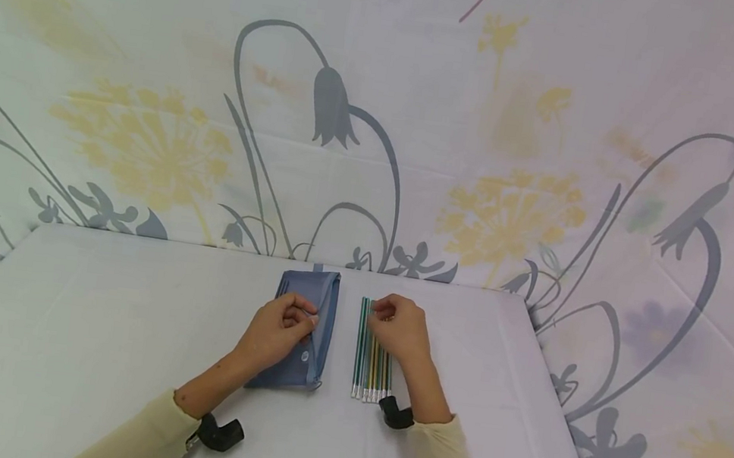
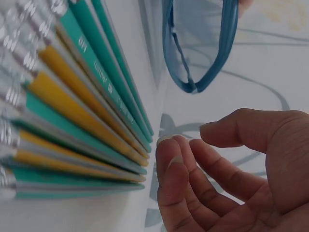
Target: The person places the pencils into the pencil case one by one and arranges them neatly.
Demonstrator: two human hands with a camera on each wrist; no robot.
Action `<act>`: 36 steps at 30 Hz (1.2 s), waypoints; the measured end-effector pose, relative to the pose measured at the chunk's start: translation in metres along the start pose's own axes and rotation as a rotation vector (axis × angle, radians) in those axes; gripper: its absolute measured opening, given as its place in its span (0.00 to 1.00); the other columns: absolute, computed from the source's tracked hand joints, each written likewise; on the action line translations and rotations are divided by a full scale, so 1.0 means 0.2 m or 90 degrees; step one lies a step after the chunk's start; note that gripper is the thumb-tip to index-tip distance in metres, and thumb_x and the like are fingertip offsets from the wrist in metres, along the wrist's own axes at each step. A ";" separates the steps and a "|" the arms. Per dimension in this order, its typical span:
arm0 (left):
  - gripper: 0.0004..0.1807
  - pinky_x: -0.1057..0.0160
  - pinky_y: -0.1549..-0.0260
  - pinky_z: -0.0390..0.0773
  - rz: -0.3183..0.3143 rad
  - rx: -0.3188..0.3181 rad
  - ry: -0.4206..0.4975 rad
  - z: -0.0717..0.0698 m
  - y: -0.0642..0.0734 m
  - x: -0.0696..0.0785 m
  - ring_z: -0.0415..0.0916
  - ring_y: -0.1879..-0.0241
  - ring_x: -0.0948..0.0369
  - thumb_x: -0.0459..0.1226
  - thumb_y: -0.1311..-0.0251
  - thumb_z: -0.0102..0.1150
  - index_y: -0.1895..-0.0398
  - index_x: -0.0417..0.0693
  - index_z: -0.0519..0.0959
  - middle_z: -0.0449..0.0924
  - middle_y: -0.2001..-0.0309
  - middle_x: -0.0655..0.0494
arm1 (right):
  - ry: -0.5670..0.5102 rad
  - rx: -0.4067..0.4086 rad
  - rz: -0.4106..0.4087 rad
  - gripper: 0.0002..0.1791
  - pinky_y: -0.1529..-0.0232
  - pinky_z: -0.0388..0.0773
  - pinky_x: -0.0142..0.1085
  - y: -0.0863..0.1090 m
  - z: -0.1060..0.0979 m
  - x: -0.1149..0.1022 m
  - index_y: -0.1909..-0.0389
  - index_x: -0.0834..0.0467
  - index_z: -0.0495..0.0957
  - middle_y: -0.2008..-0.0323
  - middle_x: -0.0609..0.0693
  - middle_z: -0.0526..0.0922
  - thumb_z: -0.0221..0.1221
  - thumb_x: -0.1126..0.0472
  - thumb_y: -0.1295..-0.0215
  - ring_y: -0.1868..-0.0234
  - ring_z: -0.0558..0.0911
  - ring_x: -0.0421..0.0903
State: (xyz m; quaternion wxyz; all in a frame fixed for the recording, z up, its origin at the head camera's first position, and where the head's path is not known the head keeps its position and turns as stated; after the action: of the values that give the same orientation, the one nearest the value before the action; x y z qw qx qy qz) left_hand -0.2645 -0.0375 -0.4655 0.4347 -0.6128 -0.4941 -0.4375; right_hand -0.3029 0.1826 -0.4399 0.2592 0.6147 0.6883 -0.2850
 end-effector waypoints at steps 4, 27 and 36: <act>0.08 0.64 0.72 0.79 0.001 0.000 0.004 0.00 0.00 0.00 0.81 0.73 0.59 0.37 0.27 0.64 0.51 0.43 0.81 0.84 0.69 0.53 | 0.013 0.003 -0.003 0.10 0.61 0.82 0.42 -0.01 -0.02 0.03 0.57 0.63 0.87 0.64 0.54 0.89 0.63 0.66 0.37 0.62 0.87 0.51; 0.09 0.63 0.71 0.82 -0.001 -0.005 0.019 0.00 0.01 0.00 0.82 0.73 0.59 0.37 0.26 0.64 0.50 0.42 0.81 0.84 0.68 0.52 | 0.096 -0.012 0.049 0.05 0.65 0.78 0.43 -0.01 -0.06 0.15 0.69 0.63 0.84 0.72 0.53 0.85 0.70 0.65 0.42 0.69 0.81 0.49; 0.08 0.63 0.72 0.80 -0.003 -0.009 0.015 0.00 0.00 -0.01 0.82 0.73 0.58 0.36 0.26 0.64 0.50 0.43 0.80 0.83 0.69 0.52 | 0.130 -0.024 0.082 0.08 0.69 0.77 0.43 0.00 -0.05 0.18 0.76 0.62 0.84 0.76 0.52 0.84 0.71 0.63 0.43 0.72 0.80 0.49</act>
State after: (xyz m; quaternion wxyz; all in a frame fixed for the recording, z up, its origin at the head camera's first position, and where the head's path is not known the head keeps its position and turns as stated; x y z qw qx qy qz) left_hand -0.2644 -0.0379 -0.4670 0.4351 -0.6096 -0.4874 -0.4490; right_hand -0.3060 0.2148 -0.4578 0.2170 0.6784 0.6757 -0.1903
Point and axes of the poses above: each hand's wrist, its own y-axis away from the middle knuckle, its own z-axis out of the palm, x = y × z, the point moved 9 cm from there along -y, towards the middle knuckle
